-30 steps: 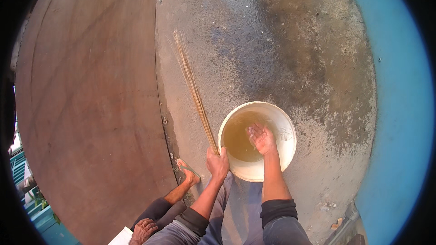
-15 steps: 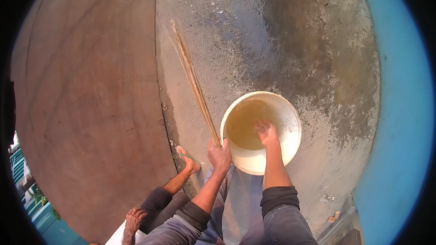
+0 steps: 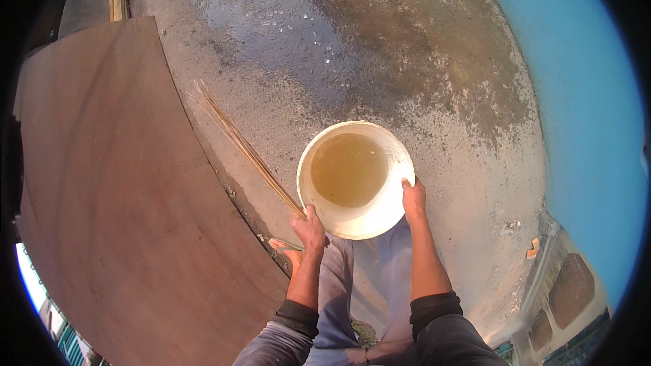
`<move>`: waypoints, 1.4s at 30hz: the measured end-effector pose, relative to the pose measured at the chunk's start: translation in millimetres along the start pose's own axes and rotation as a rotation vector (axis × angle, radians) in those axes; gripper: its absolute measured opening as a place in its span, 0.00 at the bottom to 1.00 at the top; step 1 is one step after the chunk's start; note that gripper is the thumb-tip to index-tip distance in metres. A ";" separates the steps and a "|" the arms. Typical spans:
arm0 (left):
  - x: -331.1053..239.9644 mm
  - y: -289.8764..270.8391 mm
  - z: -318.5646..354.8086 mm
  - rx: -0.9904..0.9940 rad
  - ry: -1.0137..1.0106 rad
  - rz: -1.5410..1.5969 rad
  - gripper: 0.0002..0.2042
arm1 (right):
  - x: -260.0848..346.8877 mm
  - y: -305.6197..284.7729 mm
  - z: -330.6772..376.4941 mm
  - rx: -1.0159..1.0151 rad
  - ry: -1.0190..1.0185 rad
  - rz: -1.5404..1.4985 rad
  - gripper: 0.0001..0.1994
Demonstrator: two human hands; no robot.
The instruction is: The person scoops water from a pink container into a white bucket using a pink scoop. They then carry the bucket and a bundle of sticks out of the bathroom into a construction area. The person pours water from the bucket onto the ground and uses the sticks to scrub the wet surface.
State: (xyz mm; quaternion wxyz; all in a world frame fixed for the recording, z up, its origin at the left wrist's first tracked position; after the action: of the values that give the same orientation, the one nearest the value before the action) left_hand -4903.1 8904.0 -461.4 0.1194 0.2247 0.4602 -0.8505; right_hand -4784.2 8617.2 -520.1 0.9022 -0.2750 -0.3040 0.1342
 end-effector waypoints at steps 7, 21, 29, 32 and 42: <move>-2.0 2.3 -0.9 0.218 0.169 0.013 0.10 | -74.5 -9.0 25.2 0.139 0.177 -0.256 0.16; -13.0 49.6 83.8 0.557 0.395 -0.183 0.16 | -214.0 -65.8 58.1 -0.084 0.421 -0.348 0.19; -26.3 61.2 134.2 0.412 0.568 -0.256 0.11 | -89.7 -113.1 57.9 -0.564 -0.159 0.216 0.20; -32.6 69.2 144.3 0.445 0.584 -0.174 0.08 | -150.5 -23.1 15.2 -0.092 0.334 -0.869 0.11; -56.6 107.9 219.2 0.480 0.807 -0.380 0.07 | -178.5 -29.9 -31.7 -0.026 0.590 -2.287 0.13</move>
State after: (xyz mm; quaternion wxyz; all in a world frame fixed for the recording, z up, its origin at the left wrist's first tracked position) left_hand -4869.4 8661.3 -408.0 -0.2800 0.4687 0.2940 -0.7846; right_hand -4901.4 8506.7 -608.6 0.5305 0.1275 -0.1548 -0.8237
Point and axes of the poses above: each hand's wrist, its own z-axis away from the middle knuckle, its own y-axis out of the palm, x = y × z, the point moved 5 cm from there along -z, towards the middle knuckle, and after that the axes turned 1 degree about -x, right-handed, at the moved point
